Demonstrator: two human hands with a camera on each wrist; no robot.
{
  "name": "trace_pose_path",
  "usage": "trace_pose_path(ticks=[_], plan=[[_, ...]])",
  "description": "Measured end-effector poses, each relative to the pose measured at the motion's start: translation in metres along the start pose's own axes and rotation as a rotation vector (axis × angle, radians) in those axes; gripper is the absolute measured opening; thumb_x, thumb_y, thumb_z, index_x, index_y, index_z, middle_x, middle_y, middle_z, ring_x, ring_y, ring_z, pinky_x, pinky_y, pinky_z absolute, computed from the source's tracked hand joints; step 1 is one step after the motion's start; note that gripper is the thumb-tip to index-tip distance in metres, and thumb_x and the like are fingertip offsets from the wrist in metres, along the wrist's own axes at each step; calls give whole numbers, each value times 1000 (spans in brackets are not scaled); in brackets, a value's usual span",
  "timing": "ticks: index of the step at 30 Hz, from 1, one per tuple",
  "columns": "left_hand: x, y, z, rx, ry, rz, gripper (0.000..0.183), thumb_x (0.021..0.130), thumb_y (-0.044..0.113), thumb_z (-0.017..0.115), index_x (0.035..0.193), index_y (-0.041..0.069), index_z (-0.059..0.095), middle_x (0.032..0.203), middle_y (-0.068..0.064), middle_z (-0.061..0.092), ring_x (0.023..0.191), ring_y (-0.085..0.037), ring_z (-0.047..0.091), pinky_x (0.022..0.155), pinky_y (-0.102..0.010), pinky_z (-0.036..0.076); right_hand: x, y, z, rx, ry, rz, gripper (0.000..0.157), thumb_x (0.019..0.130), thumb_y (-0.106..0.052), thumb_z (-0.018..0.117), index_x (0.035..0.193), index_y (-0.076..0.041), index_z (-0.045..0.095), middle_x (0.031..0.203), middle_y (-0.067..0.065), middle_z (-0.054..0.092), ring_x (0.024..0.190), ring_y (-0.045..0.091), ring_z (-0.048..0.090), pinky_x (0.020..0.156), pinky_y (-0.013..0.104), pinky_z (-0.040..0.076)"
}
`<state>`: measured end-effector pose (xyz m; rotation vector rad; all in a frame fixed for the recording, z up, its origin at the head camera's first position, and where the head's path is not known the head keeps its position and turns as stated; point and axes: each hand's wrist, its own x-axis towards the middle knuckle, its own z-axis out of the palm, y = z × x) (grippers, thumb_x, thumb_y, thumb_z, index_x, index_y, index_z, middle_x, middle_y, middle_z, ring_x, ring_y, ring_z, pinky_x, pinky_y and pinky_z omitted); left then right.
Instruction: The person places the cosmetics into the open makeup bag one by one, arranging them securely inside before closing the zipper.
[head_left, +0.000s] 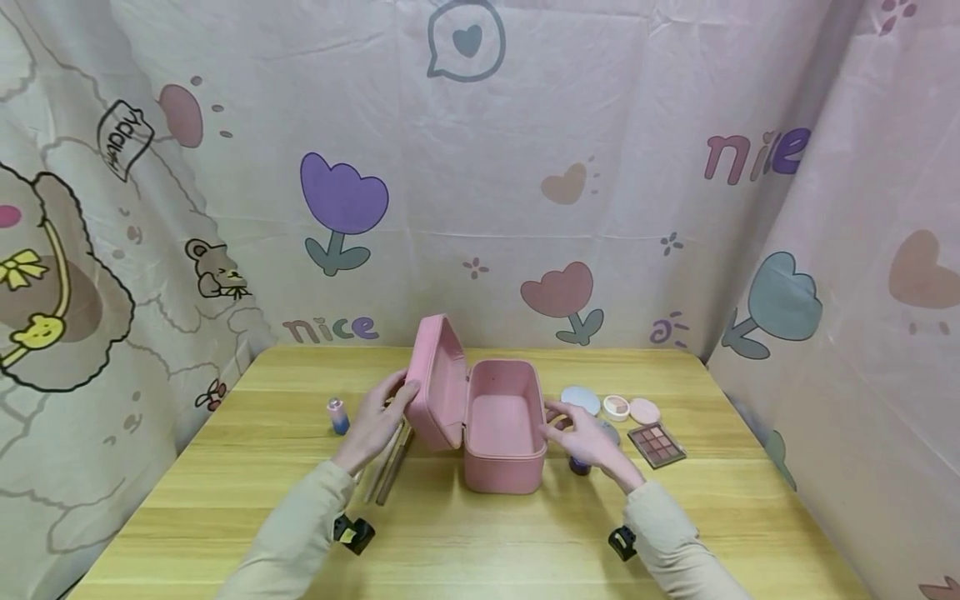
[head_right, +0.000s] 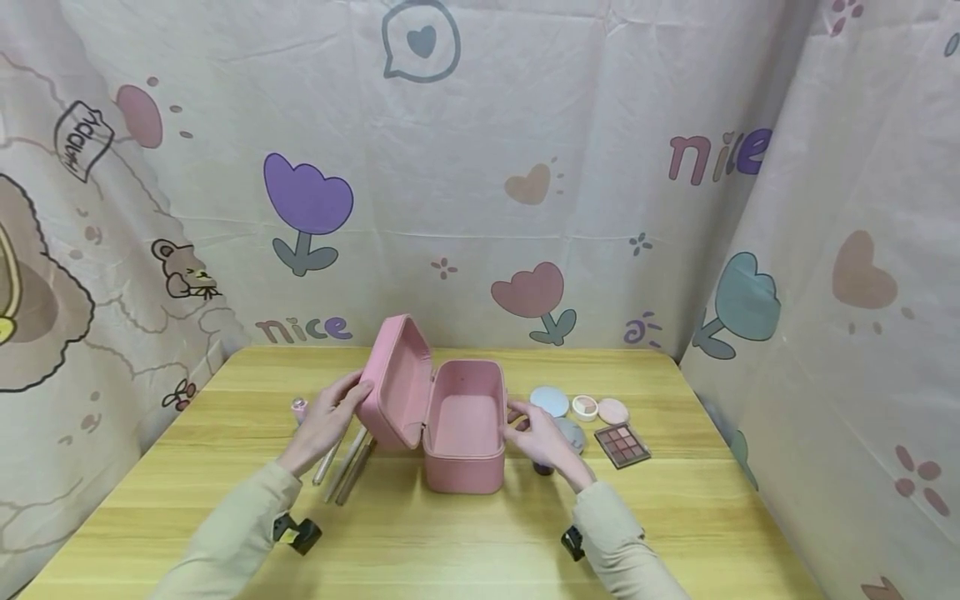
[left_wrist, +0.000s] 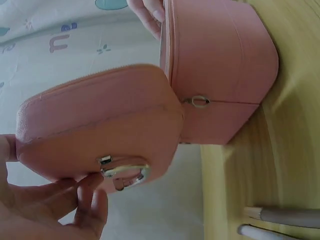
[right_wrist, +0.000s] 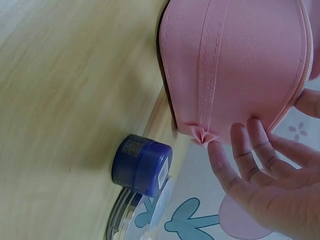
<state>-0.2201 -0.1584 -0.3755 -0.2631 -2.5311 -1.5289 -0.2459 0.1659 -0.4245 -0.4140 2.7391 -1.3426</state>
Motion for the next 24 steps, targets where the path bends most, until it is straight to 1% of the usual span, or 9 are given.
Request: trace_pose_path(ticks=[2,5,7,9,12,15,19,21,24], plan=[[-1,-4,-3,-49,-15,-21,47,108,28,45,146,1,49,139,-24,60,121,-28,62,100,-32,52,0,1,0,0,-7,-7,53,94,-15,64,140,9,51,120,21,66,105,32,65,80,31,57],[-2,-9,-8,-141,-59,-46,47,108,26,43,147,-1,47,137,-27,60,107,-12,66,93,-23,52,1,2,-1,-2,-18,-19,53,94,-14,64,140,10,51,120,22,66,104,32,65,80,32,57],[-3,-11,-11,-222,-97,-67,49,109,25,42,148,-3,44,137,-29,58,99,-2,64,89,-18,51,1,2,-2,-3,-24,-26,53,95,-14,63,140,10,50,120,22,66,105,32,66,81,32,57],[-4,-13,-14,-287,-131,-83,50,109,25,41,150,-5,40,142,-31,53,100,4,62,90,-16,51,0,1,-2,-12,-21,-20,53,94,-15,64,140,9,51,120,21,67,105,31,66,81,32,57],[-6,-16,-17,-363,-176,-109,53,109,25,40,153,-4,33,153,-29,43,114,0,58,98,-18,50,-1,2,-4,-24,-18,-10,53,94,-17,64,140,7,53,120,19,68,104,29,66,83,33,56],[-9,-21,-19,-404,-213,-122,56,109,26,40,156,-2,29,158,-26,36,126,-7,53,105,-28,50,-2,4,-6,-36,-11,-4,52,94,-19,64,140,5,54,119,16,69,104,25,67,86,34,56],[-10,-32,-21,-464,-266,-123,58,109,28,41,158,1,24,162,-25,30,125,-3,54,110,-39,48,-3,8,-8,-13,-16,-16,51,95,-17,64,139,6,54,118,16,69,104,25,66,90,37,56],[-11,-37,-22,-500,-285,-121,59,109,27,41,158,1,24,162,-25,29,121,1,56,109,-39,48,-3,9,-9,4,-23,-27,51,95,-15,64,139,8,53,118,18,68,104,26,66,90,38,56],[-12,-43,-23,-557,-307,-119,60,109,27,41,158,-1,21,162,-27,26,119,1,58,106,-34,50,-3,10,-10,16,-29,-41,51,94,-14,64,138,9,53,117,19,68,103,27,66,91,38,56]])
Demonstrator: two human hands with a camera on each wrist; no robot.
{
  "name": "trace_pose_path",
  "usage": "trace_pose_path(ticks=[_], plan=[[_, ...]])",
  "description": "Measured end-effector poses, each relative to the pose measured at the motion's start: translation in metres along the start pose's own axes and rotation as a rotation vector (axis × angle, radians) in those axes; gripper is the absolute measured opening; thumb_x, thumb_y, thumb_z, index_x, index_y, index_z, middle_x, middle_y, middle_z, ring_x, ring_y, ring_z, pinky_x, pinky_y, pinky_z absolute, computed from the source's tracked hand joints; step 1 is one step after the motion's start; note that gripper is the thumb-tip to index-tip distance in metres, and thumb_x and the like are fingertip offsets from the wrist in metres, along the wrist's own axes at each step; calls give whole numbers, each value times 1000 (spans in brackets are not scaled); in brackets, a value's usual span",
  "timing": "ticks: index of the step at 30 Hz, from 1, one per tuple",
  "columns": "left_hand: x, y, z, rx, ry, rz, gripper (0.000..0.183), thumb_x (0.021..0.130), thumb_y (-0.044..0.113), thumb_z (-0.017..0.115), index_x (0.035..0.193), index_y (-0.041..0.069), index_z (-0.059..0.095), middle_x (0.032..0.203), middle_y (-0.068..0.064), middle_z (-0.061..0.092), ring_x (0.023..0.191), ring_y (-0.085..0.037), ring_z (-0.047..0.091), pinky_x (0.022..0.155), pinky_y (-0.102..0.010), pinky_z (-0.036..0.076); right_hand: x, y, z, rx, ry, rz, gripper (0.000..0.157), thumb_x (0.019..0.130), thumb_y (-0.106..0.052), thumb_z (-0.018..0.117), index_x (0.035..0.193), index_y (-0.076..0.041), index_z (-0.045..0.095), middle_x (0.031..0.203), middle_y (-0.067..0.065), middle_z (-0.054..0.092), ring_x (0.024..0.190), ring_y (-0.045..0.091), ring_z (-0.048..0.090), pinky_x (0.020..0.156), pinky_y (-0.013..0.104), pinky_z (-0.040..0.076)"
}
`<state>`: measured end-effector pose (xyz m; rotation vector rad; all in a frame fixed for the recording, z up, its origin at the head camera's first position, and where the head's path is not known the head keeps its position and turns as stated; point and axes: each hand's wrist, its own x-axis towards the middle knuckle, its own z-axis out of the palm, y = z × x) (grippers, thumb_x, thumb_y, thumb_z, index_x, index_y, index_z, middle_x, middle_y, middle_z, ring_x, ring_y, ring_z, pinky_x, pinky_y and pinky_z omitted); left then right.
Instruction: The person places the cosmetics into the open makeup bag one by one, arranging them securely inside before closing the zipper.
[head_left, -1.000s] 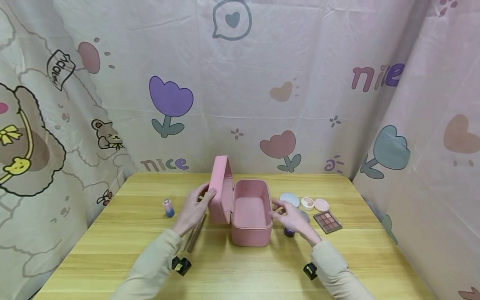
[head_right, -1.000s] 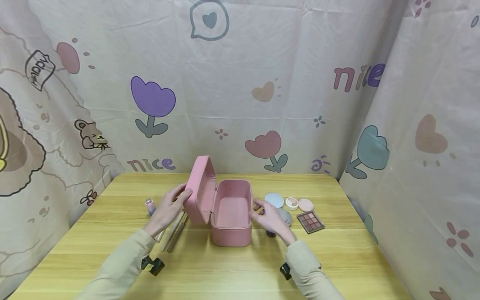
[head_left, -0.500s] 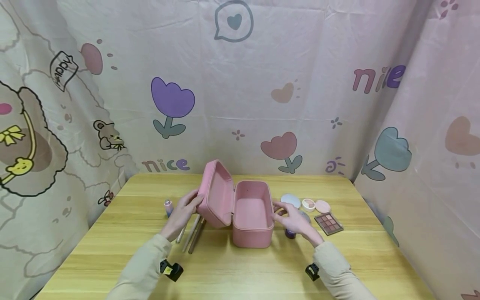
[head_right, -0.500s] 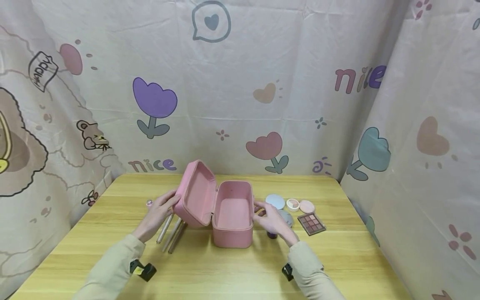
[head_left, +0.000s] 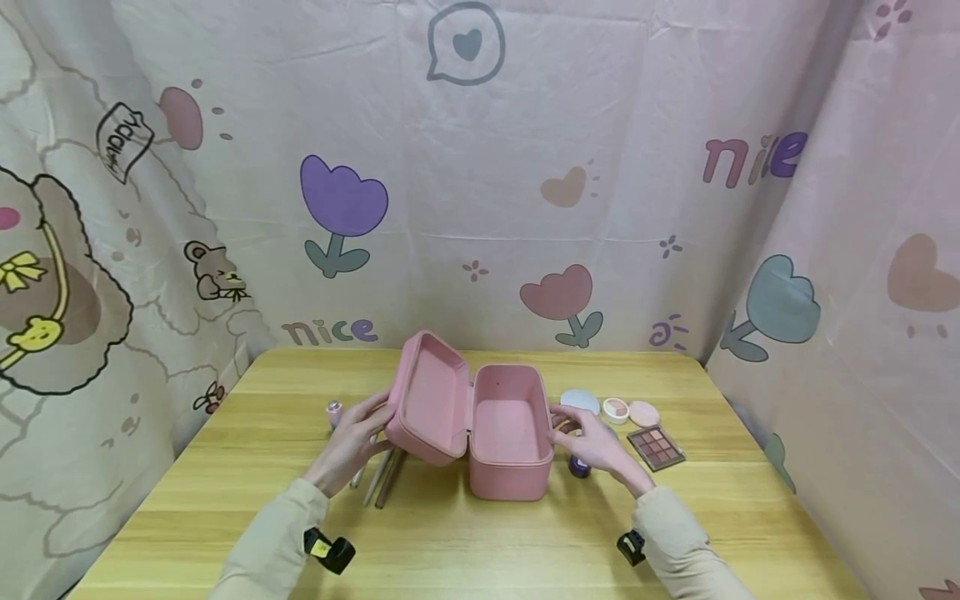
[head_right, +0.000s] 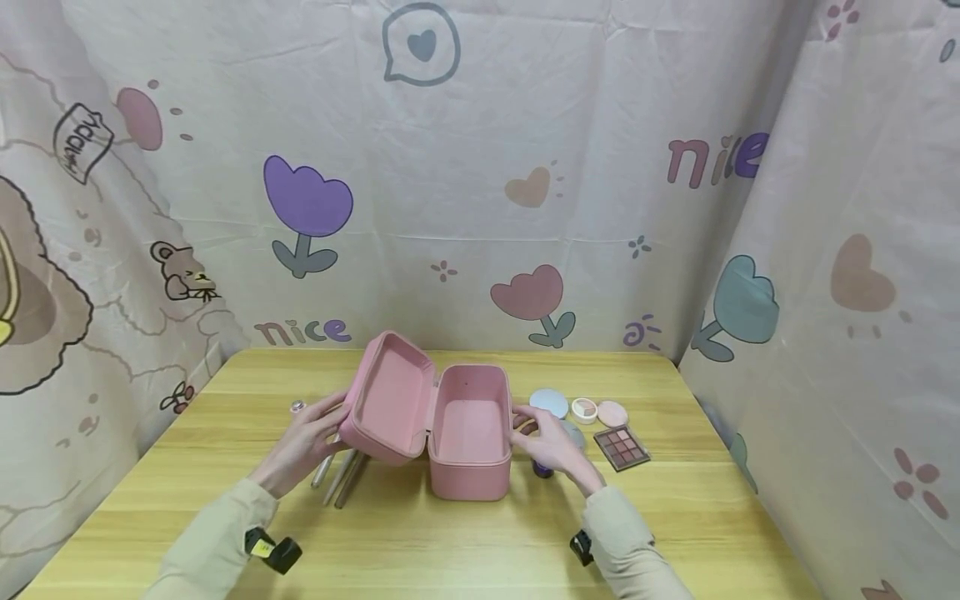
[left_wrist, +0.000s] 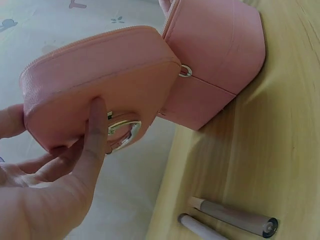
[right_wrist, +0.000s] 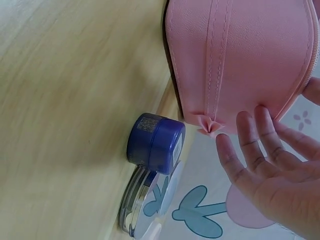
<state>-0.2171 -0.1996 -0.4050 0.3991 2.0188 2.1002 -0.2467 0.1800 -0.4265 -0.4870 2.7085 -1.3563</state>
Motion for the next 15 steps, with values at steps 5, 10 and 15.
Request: trace_pose_path(ticks=[5,10,15], plan=[[-3,-3,-4,-55,-8,-3,62,109,26,43,158,-3,19,158,-22,36,117,-1,61,101,-30,53,-1,1,-1,38,0,-7,52,95,-17,66,138,9,53,118,20,69,104,26,66,88,33,55],[-4,-4,-6,-66,-17,-10,63,109,26,43,158,-4,18,151,-8,48,117,-1,61,102,-31,53,-7,12,-11,91,67,-8,55,96,-20,67,141,7,51,126,25,63,110,30,63,90,32,55],[-2,-4,-7,-68,-19,-22,64,108,26,44,159,-3,18,149,-5,48,119,-2,61,103,-33,52,-16,39,-35,54,218,23,65,92,-18,72,145,8,44,133,30,56,120,44,56,103,53,51]])
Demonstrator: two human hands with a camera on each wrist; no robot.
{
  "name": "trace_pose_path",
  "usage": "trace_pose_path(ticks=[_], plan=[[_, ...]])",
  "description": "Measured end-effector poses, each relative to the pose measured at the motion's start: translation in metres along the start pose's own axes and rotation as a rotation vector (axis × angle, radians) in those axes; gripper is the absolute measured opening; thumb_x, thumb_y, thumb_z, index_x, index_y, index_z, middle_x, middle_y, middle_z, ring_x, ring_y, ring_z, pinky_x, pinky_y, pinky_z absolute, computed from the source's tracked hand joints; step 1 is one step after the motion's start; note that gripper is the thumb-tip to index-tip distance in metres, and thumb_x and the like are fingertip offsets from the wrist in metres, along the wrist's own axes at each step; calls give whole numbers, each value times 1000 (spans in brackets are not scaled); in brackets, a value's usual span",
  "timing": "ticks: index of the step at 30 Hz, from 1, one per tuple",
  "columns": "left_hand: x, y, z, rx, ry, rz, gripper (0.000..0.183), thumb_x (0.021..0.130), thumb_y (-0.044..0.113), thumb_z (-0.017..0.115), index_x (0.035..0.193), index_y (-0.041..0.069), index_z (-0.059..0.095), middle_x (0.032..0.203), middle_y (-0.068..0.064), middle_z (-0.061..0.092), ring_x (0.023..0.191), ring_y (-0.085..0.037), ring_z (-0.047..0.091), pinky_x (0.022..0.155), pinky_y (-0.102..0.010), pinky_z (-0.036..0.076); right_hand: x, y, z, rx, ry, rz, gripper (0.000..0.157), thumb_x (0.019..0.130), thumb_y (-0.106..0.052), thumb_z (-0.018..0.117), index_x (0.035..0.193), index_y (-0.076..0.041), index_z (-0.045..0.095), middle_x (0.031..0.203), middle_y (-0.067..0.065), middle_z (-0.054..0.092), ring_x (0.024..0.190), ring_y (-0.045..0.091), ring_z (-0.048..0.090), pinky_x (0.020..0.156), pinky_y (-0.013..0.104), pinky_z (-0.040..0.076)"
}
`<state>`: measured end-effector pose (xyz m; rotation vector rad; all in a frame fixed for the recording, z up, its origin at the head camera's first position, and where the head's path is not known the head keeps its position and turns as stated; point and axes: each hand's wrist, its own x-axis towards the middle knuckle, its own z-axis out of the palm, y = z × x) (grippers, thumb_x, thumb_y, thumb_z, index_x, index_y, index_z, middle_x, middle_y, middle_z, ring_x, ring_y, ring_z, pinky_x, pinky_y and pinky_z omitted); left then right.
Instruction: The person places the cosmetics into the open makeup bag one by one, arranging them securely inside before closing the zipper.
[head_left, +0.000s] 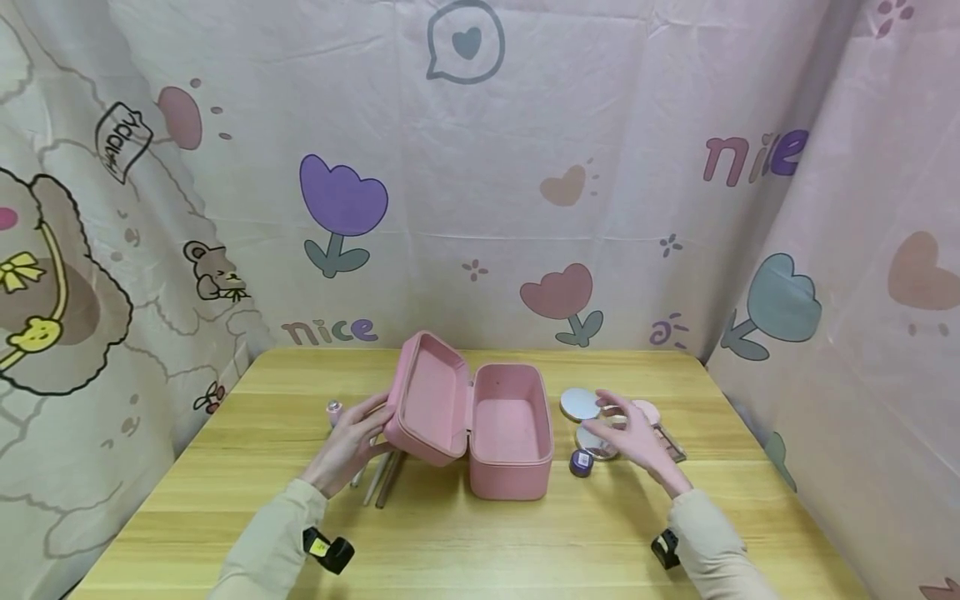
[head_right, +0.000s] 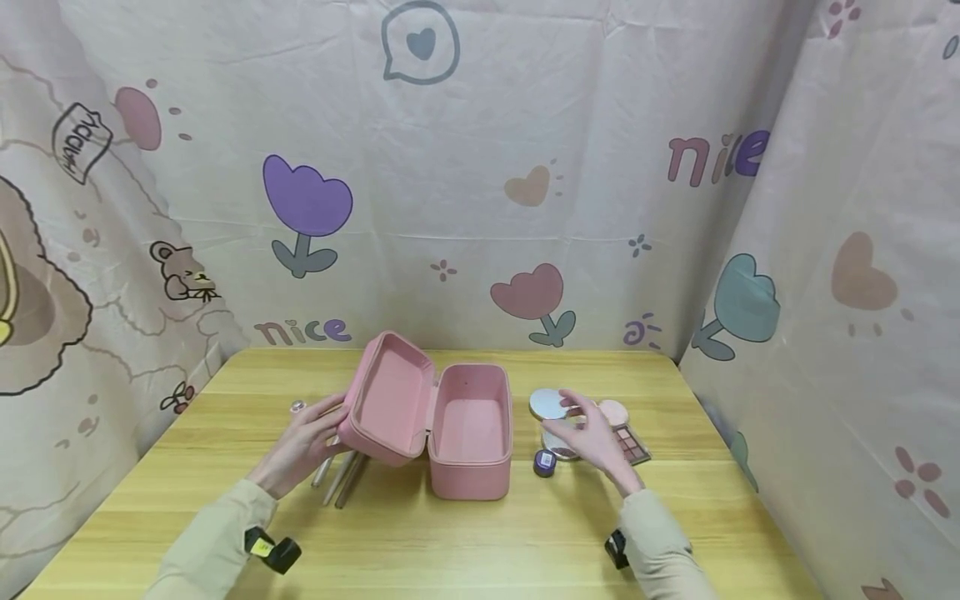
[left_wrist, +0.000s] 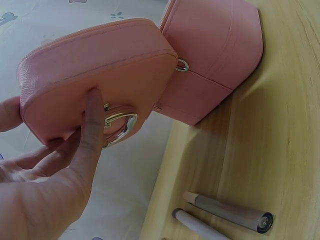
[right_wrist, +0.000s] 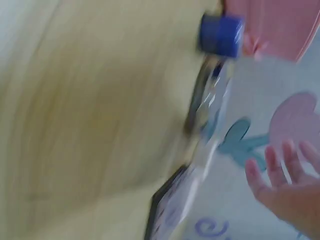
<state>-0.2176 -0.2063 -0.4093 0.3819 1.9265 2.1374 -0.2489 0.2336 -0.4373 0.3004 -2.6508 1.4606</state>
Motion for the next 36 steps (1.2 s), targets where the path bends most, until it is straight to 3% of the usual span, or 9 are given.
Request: trace_pose_path(ticks=[5,9,11,15,19,24,30,36], plan=[[0,0,-1,-1,0,2,63,108,26,44,159,-3,18,152,-7,46,118,-1,61,103,-33,52,-1,31,-28,-149,171,116,75,91,-24,71,147,11,36,137,35,47,123,48,49,104,58,44],[-1,-1,-2,-13,0,2,63,108,26,43,159,-3,17,145,0,51,117,-1,61,102,-32,53,-5,47,-47,-234,205,228,87,89,-33,70,149,14,28,139,38,40,124,50,42,104,60,40],[-1,-2,-1,-18,0,-1,63,108,25,43,159,-2,17,144,1,51,117,-2,61,102,-32,53,-6,53,-54,-276,185,269,92,87,-37,72,148,16,27,139,40,38,125,51,40,105,62,38],[-1,-3,-1,-21,-4,-3,63,109,25,43,159,-2,16,154,-14,43,118,-2,61,101,-30,53,-8,63,-65,-387,99,342,100,83,-44,74,144,20,27,136,45,37,125,54,37,108,64,35],[-2,-3,-1,-19,-13,6,64,109,25,42,159,-3,15,159,-22,33,118,-2,60,101,-29,53,-10,69,-68,-513,6,363,104,80,-53,76,136,24,34,131,49,41,123,59,38,106,66,36],[-2,-4,-1,-22,-13,7,63,109,25,42,159,-3,16,151,-9,46,118,-2,61,101,-30,53,-12,69,-67,-570,-50,400,104,77,-60,76,129,23,41,123,48,42,114,60,43,97,66,43],[-1,-4,-1,-26,-12,5,63,109,25,42,158,-4,16,144,0,50,118,-2,60,100,-30,53,-13,69,-64,-551,-83,484,80,76,-63,76,102,8,49,109,37,47,98,49,46,86,63,46],[-1,-4,-2,-31,-12,10,63,109,25,42,158,-4,16,141,4,51,118,-2,60,100,-30,54,-12,71,-62,-572,-95,493,87,75,-64,75,108,11,48,114,42,45,101,51,47,90,69,43]])
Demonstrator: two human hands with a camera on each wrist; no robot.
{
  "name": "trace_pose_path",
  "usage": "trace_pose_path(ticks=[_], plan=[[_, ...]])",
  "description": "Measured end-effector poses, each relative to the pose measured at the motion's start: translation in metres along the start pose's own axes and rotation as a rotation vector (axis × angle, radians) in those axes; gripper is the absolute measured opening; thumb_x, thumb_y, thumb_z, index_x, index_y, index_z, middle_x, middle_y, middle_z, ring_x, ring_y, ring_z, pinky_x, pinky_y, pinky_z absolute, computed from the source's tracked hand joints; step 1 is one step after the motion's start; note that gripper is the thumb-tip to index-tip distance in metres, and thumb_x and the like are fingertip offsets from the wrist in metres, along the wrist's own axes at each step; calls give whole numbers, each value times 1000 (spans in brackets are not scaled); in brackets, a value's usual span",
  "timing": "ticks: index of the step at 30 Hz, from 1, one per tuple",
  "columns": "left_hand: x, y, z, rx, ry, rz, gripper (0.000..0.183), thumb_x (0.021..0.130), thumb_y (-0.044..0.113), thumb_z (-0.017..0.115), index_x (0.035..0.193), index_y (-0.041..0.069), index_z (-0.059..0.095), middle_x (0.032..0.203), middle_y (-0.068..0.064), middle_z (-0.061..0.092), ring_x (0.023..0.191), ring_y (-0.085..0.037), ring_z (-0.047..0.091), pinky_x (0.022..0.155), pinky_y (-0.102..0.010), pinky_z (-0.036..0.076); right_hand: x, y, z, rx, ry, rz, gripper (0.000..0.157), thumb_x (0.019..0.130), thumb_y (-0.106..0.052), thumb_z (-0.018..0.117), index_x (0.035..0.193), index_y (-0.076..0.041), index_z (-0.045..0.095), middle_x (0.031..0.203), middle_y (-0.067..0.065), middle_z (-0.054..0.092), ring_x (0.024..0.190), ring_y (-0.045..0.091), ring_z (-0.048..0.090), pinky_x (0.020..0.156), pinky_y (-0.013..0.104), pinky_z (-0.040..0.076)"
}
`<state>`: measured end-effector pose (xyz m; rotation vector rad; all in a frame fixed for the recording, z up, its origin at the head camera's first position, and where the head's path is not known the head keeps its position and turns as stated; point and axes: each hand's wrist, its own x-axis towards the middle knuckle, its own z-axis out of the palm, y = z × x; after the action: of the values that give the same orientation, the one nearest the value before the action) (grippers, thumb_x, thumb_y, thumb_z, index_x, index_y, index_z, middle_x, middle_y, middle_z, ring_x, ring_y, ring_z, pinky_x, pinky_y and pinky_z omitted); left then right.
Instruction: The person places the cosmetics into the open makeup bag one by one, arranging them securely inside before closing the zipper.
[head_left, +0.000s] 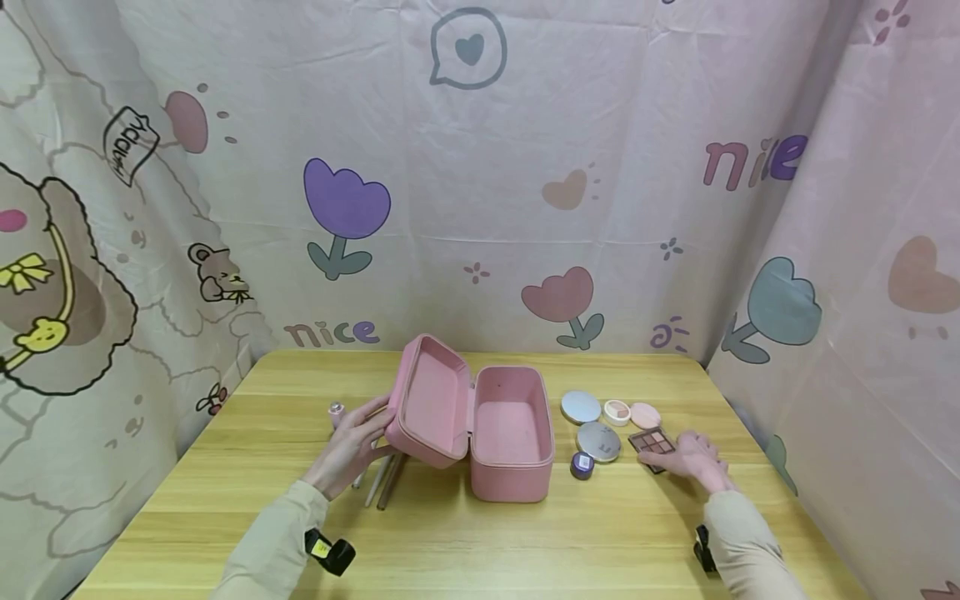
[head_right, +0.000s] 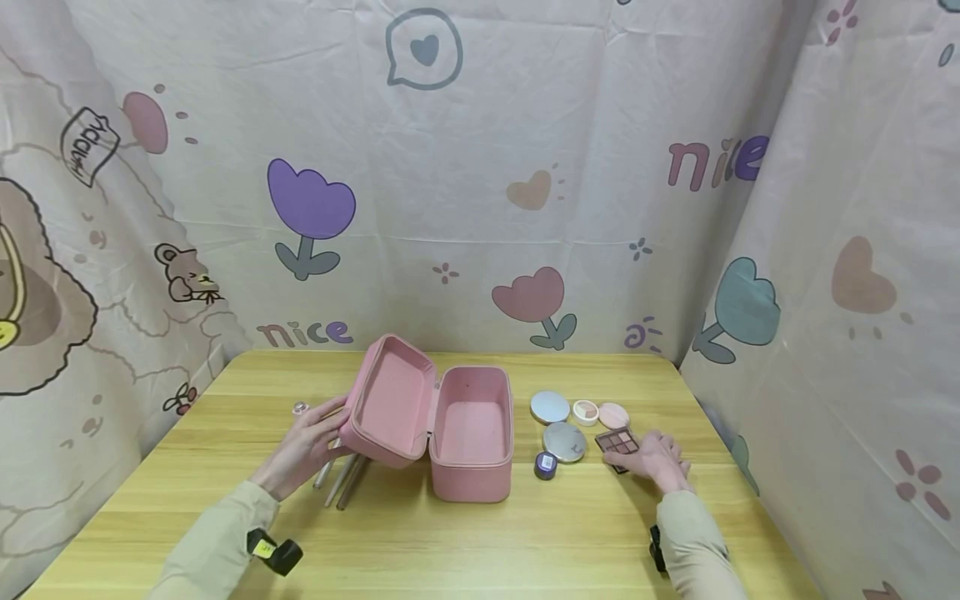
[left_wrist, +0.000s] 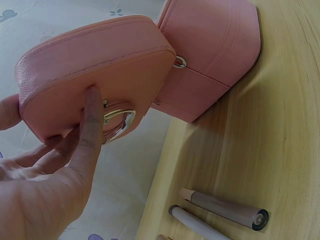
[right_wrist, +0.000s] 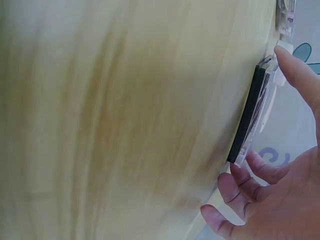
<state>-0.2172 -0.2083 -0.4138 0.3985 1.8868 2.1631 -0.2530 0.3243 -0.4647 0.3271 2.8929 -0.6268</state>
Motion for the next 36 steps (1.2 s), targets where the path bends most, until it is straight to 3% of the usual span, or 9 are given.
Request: trace_pose_path(ticks=[4,9,13,16,20,24,29,36], plan=[[0,0,0,-3,4,-13,63,109,25,42,158,-3,16,141,4,51,118,-1,60,100,-29,54,1,0,1,1,1,-8,84,76,-63,75,107,10,51,114,40,48,102,50,47,91,70,41],[-1,0,1,8,10,-16,63,109,26,42,159,-2,16,156,-16,39,119,-1,60,102,-29,53,4,1,3,20,23,-25,69,76,-58,77,95,4,55,103,31,54,97,45,51,90,71,42],[-2,0,1,14,2,-14,63,109,27,41,159,-2,15,162,-26,26,119,0,59,103,-30,51,5,1,4,42,52,-46,57,75,-52,79,85,-1,56,89,19,55,85,34,51,77,53,47],[-2,0,1,13,-1,-13,63,109,27,41,159,-2,15,161,-24,29,119,0,59,104,-31,51,5,1,4,61,74,-78,52,75,-48,80,82,-2,57,83,15,57,78,27,52,67,37,44],[-2,0,1,12,-3,-16,63,109,27,41,159,-2,15,160,-22,31,119,-1,59,103,-30,51,6,1,1,93,99,-113,50,74,-45,80,82,0,60,77,12,62,72,23,54,60,28,42],[-2,0,0,15,-4,-18,64,109,27,41,159,-2,15,162,-27,25,120,0,59,103,-30,51,7,-2,-2,116,130,-143,52,74,-43,81,87,5,63,78,15,65,72,23,58,61,30,46],[-2,0,0,15,1,-22,64,109,28,41,159,-1,15,162,-27,24,119,0,59,102,-30,51,8,-11,-10,132,181,-227,66,75,-38,83,108,15,63,91,23,69,81,28,62,69,36,52],[-2,1,1,14,4,-31,64,109,27,41,160,-1,14,163,-27,23,119,1,59,102,-30,51,6,-30,-24,198,178,-321,78,77,-35,84,126,18,56,110,32,66,95,33,64,82,43,55]])
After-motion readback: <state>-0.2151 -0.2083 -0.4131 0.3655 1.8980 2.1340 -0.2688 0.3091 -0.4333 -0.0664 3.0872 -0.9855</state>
